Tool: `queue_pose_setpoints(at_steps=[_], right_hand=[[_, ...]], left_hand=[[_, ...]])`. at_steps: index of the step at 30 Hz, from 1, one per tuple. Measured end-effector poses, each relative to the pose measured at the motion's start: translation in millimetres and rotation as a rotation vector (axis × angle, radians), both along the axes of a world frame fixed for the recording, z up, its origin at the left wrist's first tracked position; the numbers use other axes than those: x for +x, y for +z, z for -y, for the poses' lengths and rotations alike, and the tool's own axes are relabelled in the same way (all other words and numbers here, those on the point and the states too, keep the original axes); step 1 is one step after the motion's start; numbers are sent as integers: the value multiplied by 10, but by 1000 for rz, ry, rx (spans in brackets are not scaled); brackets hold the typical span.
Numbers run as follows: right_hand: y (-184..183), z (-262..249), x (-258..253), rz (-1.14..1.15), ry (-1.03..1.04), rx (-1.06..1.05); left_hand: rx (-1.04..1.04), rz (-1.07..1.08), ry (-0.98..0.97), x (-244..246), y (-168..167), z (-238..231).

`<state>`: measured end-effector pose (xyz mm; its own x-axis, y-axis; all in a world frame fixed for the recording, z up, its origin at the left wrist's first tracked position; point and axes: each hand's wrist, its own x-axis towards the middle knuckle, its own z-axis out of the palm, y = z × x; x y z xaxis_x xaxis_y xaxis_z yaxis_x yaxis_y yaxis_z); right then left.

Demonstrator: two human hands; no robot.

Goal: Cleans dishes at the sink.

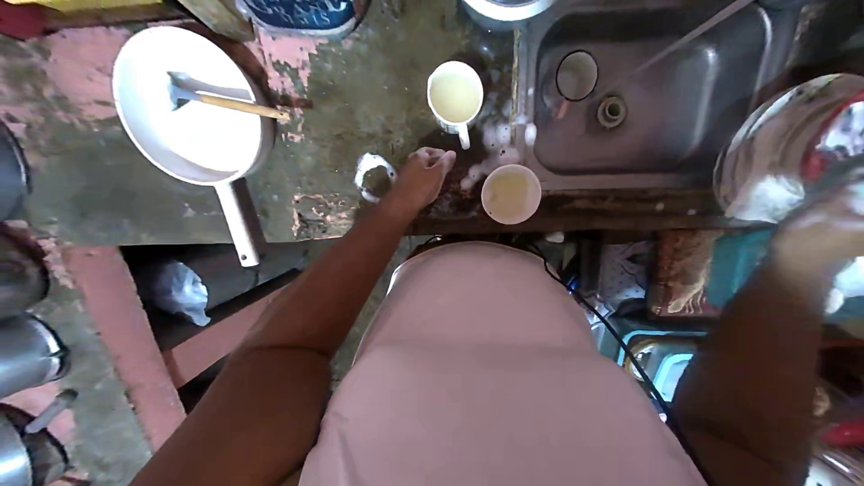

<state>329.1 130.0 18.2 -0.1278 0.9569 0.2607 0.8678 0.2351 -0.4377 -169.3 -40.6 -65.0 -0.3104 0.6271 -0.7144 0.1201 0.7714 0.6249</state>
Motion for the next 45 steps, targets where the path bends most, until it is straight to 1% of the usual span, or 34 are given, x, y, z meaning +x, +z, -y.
queue_pose_setpoints(at_steps=[3,5,7,9,13,15,16,18,21,24,27,30,32,35,38,41,45], right_hand=[[-22,190,-476,-20,187,-69],[-80,261,-591,4,281,-91],[-124,303,-602,-15,331,-131],[-82,341,-595,-42,354,-178],[-33,326,-419,-43,367,-184],[-23,298,-289,-83,353,-206],[-20,279,-222,-101,347,-219],[-26,208,-68,-95,352,-242],[-32,71,109,-53,391,-266],[-41,-54,171,-80,399,-327],[-95,-186,229,-125,454,-306],[-108,-271,289,-140,484,-319],[-121,-303,333,-139,490,-334],[-151,-321,415,-157,519,-369],[-186,-277,405,-159,499,-404],[-303,-188,321,-196,437,-418],[-363,-55,62,-198,415,-470]], left_hand=[[53,55,106,102,-110,-228],[93,90,181,187,-179,-391],[115,147,313,275,-194,-557],[94,175,459,370,-233,-697],[31,137,665,524,-339,-867],[-4,89,694,543,-348,-899],[-4,38,679,548,-360,-897],[13,-95,591,578,-285,-897],[62,-273,372,687,-128,-940],[98,-343,111,851,61,-1131],[70,-436,-132,1118,214,-1428],[44,-469,-289,1469,374,-1729],[50,-512,-389,1657,401,-1883],[-5,-654,-571,1865,454,-2050],[-46,-797,-696,2025,547,-2170],[65,-883,-839,2100,610,-2203],[276,-987,-1053,2095,561,-2173]])
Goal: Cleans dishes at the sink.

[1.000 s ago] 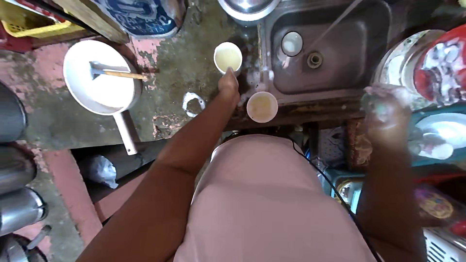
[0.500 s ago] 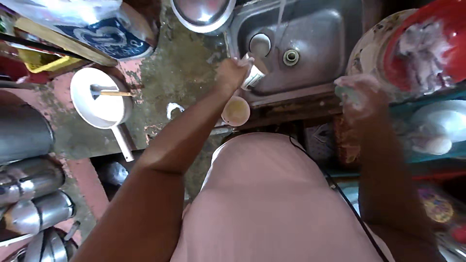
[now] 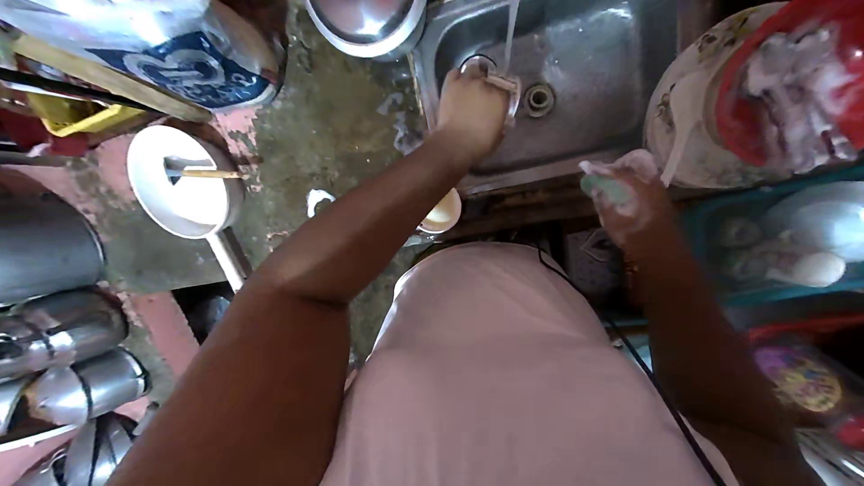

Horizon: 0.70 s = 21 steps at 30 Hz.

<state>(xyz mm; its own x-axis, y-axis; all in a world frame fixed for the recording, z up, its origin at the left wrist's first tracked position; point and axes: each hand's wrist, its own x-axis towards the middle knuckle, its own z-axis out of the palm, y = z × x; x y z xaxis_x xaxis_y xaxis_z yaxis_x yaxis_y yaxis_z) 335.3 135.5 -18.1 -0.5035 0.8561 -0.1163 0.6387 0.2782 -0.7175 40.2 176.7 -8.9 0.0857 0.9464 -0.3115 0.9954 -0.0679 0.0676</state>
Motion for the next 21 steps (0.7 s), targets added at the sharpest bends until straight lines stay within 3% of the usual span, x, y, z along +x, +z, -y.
queue_pose_setpoints(at_steps=[4,7,11,15,18,21], right_hand=[[-8,128,-435,55,4,-115],[30,221,-895,75,73,-182],[-132,422,-1498,-13,260,-77],[-422,647,-2021,85,538,164],[-645,806,-2305,249,680,215],[-839,939,-2450,392,716,191]], left_hand=[[96,-59,-308,-89,-47,105],[190,60,-322,-332,-103,194],[319,469,25,-787,-149,394],[235,814,485,-1285,22,735],[266,967,624,-1660,98,1069],[303,954,675,-1951,186,1416]])
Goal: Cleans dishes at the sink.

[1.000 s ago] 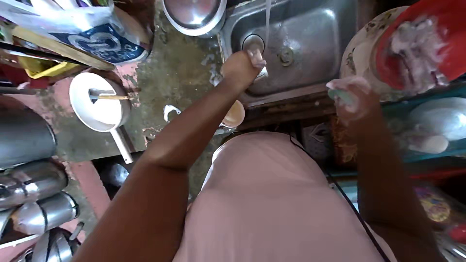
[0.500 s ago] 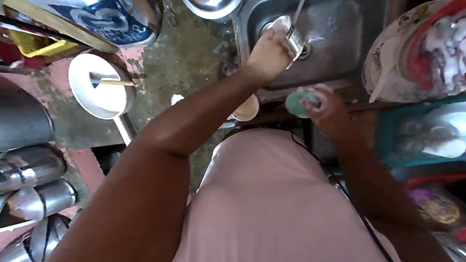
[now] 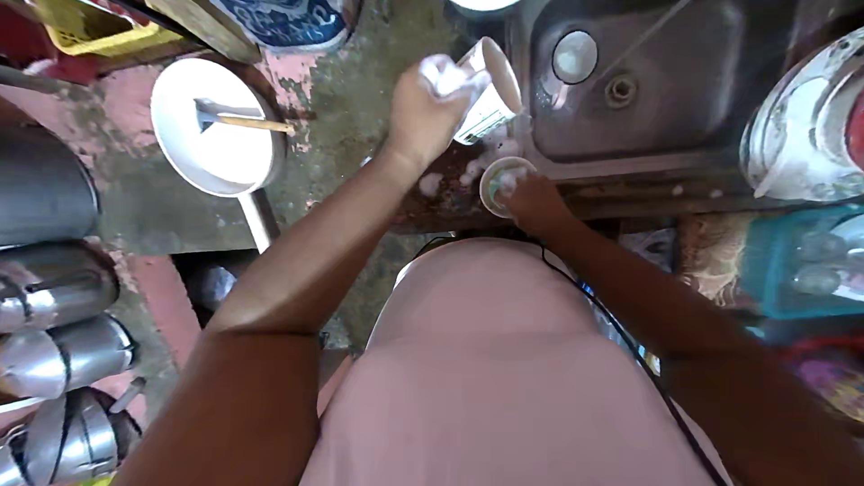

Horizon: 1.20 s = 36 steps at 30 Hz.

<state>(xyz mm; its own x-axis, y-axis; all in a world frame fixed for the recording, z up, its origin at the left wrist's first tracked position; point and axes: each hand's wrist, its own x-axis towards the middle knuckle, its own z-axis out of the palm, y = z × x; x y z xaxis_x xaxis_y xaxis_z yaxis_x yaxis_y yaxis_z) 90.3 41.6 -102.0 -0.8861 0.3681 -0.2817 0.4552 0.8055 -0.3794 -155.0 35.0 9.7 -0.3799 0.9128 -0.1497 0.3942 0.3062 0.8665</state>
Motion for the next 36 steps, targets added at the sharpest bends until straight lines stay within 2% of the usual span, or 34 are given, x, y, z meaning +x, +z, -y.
queue_pose_setpoints(at_steps=[3,5,8,11,13,14,16,19,21,23,26,28,30,34,36], right_hand=[[-16,46,-9,49,-31,12],[87,-5,39,-31,-122,-29],[307,-135,152,-363,-522,-182],[554,-290,255,-605,-955,-555],[708,-366,313,-776,-1141,-899],[774,-395,341,-841,-1212,-1006],[868,-454,412,-926,-1314,-1101],[972,-569,527,-995,-1406,-1127],[1009,-658,646,-1023,-1386,-1119],[1059,-757,764,-1010,-1370,-1046],[1105,-885,969,-876,-1205,-772],[1135,-908,1039,-631,-923,-498],[1060,-883,951,-488,-558,-327],[554,-714,537,-287,25,-273],[336,-609,343,-238,240,-121]], left_hand=[[40,23,37,-194,34,257],[39,-2,56,-283,69,372],[77,-192,34,-351,122,488],[233,-486,-110,-390,90,521],[326,-620,-242,-363,55,490],[332,-672,-310,-324,46,465],[329,-772,-438,-205,58,401],[355,-847,-553,11,52,273],[378,-782,-503,173,46,184],[378,-605,-356,348,41,78],[239,-295,-98,548,59,-87],[110,-146,63,632,109,-179],[45,-80,180,668,157,-261],[69,-148,258,686,150,-352],[117,-131,292,687,155,-364]])
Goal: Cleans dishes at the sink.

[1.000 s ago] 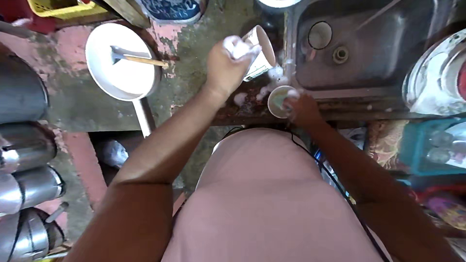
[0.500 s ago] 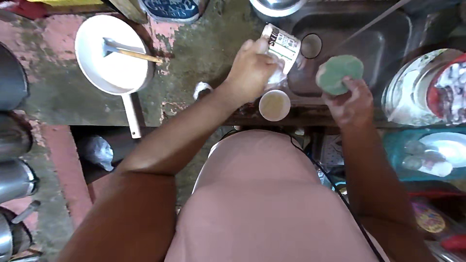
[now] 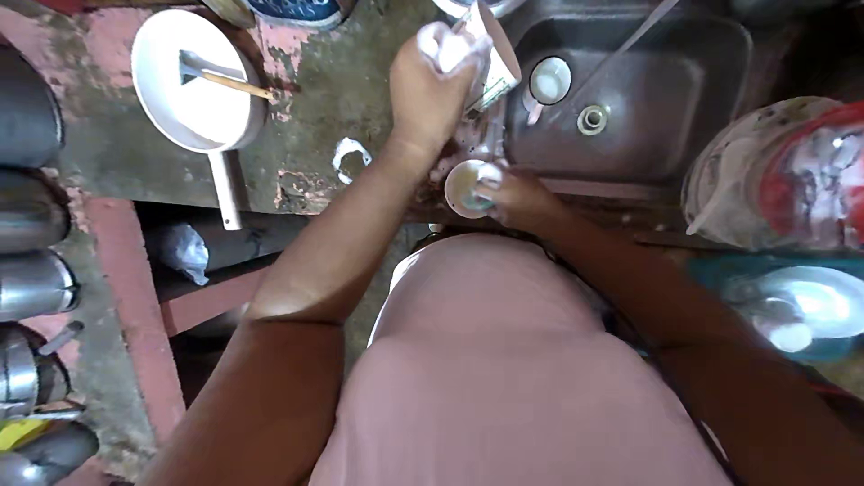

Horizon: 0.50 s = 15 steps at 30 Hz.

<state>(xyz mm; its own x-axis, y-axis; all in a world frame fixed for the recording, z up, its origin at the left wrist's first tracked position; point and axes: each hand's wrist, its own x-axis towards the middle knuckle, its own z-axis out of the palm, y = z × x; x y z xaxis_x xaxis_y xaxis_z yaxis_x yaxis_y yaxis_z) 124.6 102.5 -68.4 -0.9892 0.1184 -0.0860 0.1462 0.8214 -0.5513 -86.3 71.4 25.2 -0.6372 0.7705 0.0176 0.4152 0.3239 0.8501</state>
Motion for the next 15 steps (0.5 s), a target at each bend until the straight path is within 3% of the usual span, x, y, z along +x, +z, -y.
queue_pose_setpoints(at_steps=[5,8,11,15], right_hand=[[-354,144,-235,21,139,159],[-310,64,-188,40,128,63],[-141,-145,-56,-129,-160,-268],[92,-446,178,-258,-682,-982]], left_hand=[[17,-26,47,71,101,140],[37,-42,63,61,119,295],[110,-4,87,-42,110,478],[119,58,116,-255,157,672]])
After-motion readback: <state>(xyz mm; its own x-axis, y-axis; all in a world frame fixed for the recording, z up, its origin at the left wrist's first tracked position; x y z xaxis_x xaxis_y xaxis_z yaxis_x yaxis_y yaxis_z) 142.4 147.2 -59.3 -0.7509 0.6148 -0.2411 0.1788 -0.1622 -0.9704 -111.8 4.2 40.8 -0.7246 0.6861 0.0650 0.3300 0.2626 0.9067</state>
